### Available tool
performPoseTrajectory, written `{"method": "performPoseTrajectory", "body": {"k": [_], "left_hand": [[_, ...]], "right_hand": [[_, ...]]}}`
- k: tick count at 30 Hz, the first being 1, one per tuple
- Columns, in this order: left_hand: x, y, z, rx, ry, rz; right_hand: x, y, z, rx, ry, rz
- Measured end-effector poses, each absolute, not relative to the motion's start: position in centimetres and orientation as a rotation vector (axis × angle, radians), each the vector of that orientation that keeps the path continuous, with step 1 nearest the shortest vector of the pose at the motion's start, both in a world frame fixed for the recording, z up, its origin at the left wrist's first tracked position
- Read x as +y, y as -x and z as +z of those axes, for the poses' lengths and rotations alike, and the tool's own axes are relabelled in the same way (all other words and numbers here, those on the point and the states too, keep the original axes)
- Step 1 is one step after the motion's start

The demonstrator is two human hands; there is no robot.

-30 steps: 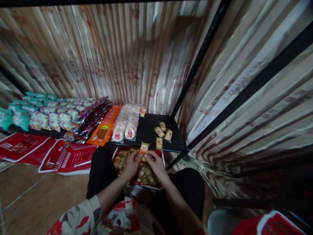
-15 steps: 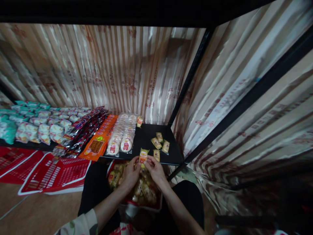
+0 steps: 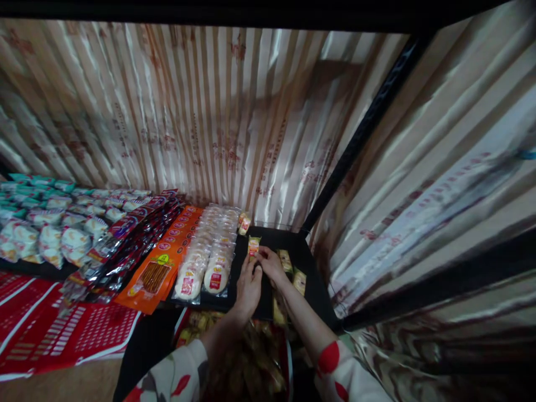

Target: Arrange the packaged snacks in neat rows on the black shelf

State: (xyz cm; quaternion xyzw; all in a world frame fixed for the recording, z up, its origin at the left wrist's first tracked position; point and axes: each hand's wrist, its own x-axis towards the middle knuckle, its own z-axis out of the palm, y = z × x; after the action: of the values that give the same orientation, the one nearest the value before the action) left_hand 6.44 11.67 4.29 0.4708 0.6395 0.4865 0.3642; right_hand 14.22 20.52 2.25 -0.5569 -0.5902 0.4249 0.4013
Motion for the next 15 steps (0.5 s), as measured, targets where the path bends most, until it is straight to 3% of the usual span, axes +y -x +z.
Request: {"method": "performPoseTrajectory", "body": {"k": [15], "left_hand": [[21.3, -5.5, 0.8, 1.612, -1.019, 1.290]], "right_hand": [[29.8, -11.7, -0.9, -1.504, 1.508, 0.921]]}}
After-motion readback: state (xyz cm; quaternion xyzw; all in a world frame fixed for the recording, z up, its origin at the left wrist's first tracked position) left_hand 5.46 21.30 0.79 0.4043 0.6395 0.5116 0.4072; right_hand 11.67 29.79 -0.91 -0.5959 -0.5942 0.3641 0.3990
